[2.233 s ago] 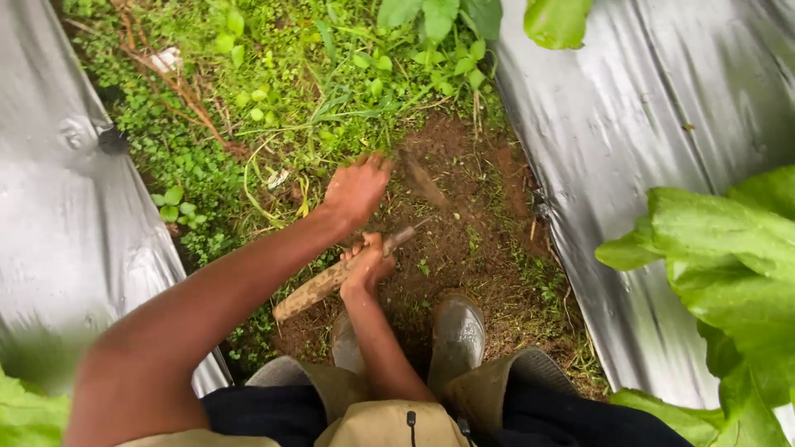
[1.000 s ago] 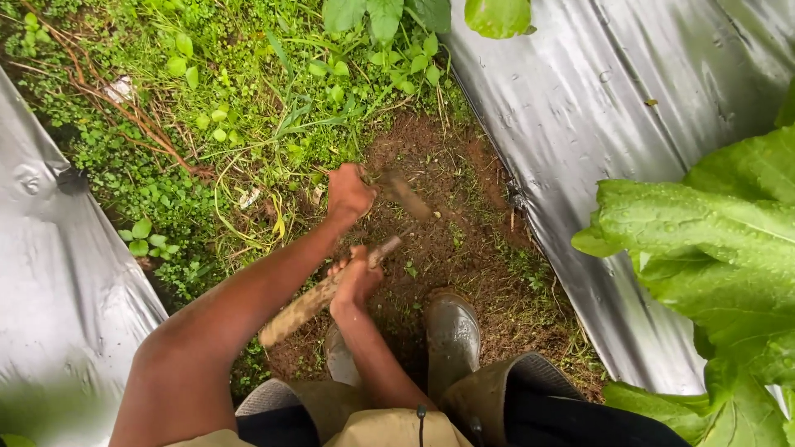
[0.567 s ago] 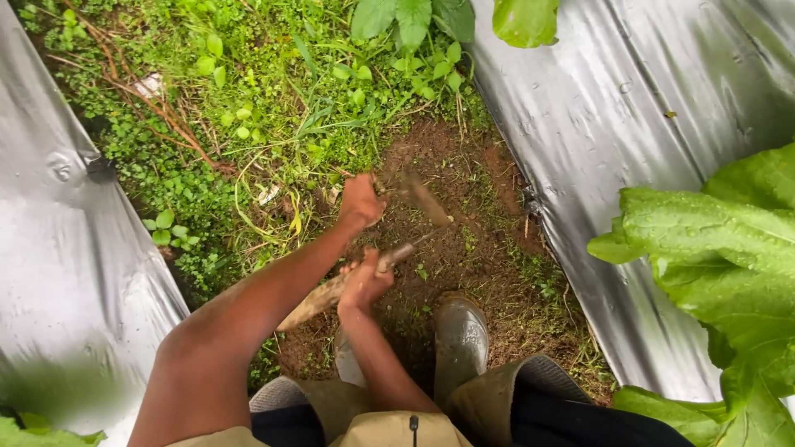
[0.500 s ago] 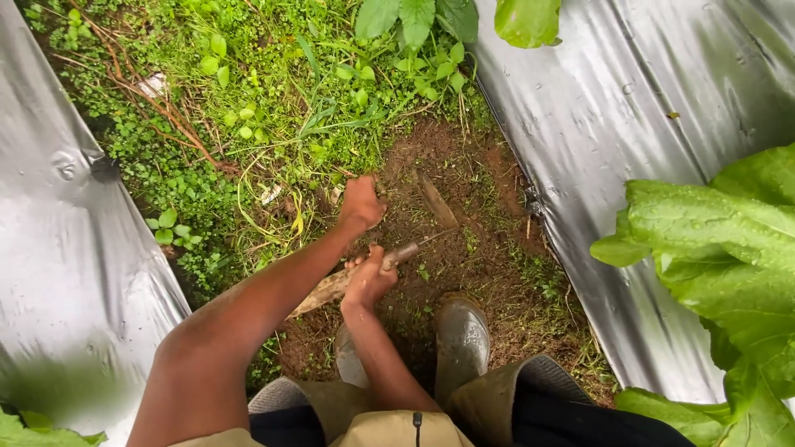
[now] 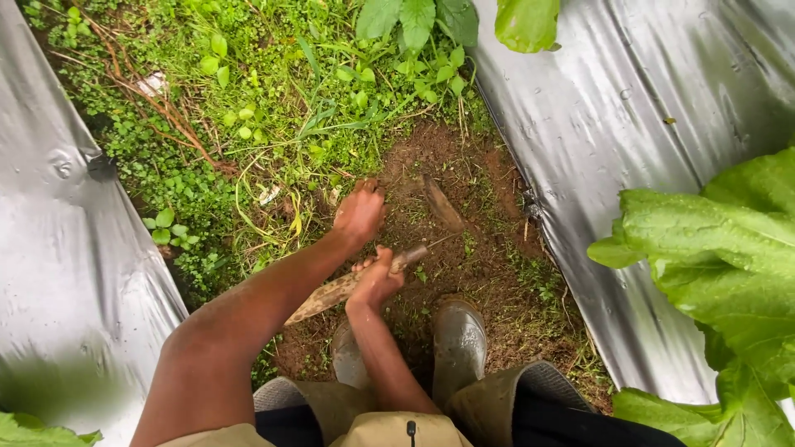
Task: The person walks between rows of lettuce plants and uses a hand hoe to remove weeds from the soil path between the plastic mulch beds. The person repeatedly strikes the ground with the hoe and pulls out weeds by hand.
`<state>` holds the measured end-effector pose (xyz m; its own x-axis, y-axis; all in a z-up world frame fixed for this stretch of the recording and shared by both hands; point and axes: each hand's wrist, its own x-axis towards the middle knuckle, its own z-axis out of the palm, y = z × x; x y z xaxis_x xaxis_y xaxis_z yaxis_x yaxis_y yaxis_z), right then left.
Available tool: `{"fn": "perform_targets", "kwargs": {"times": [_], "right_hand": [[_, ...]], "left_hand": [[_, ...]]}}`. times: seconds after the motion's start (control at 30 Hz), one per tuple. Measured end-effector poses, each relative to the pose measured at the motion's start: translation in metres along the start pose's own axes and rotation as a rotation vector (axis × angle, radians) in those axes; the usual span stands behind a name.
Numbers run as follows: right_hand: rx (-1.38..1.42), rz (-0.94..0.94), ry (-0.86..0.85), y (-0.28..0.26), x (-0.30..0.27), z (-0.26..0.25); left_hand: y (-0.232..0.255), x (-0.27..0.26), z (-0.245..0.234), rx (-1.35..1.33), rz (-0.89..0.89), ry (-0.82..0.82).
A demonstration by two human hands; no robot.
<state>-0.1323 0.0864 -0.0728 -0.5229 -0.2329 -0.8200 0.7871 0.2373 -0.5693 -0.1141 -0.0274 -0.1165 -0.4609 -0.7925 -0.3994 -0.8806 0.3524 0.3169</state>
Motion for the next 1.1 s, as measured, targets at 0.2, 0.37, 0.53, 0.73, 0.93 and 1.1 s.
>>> {"fn": "perform_targets", "kwargs": {"times": [0.2, 0.37, 0.53, 0.73, 0.93, 1.1], "right_hand": [[-0.185, 0.067, -0.006, 0.018, -0.009, -0.008], [-0.145, 0.016, 0.003, 0.018, -0.021, 0.0], [-0.133, -0.04, 0.029, 0.031, -0.005, -0.001], [-0.18, -0.035, 0.026, 0.035, -0.007, -0.005], [-0.156, -0.104, 0.012, 0.034, -0.008, -0.004], [-0.251, -0.092, 0.006, 0.038, -0.01, -0.007]], "left_hand": [[-0.026, 0.025, 0.043, -0.091, -0.194, -0.09], [-0.032, 0.027, 0.043, -0.356, -0.199, 0.028], [-0.047, 0.034, 0.058, -0.331, -0.259, -0.039], [-0.029, 0.015, 0.03, -0.31, -0.278, -0.041], [-0.018, -0.002, 0.0, -0.245, -0.243, 0.03], [0.012, -0.026, -0.047, -0.259, -0.152, 0.067]]}}
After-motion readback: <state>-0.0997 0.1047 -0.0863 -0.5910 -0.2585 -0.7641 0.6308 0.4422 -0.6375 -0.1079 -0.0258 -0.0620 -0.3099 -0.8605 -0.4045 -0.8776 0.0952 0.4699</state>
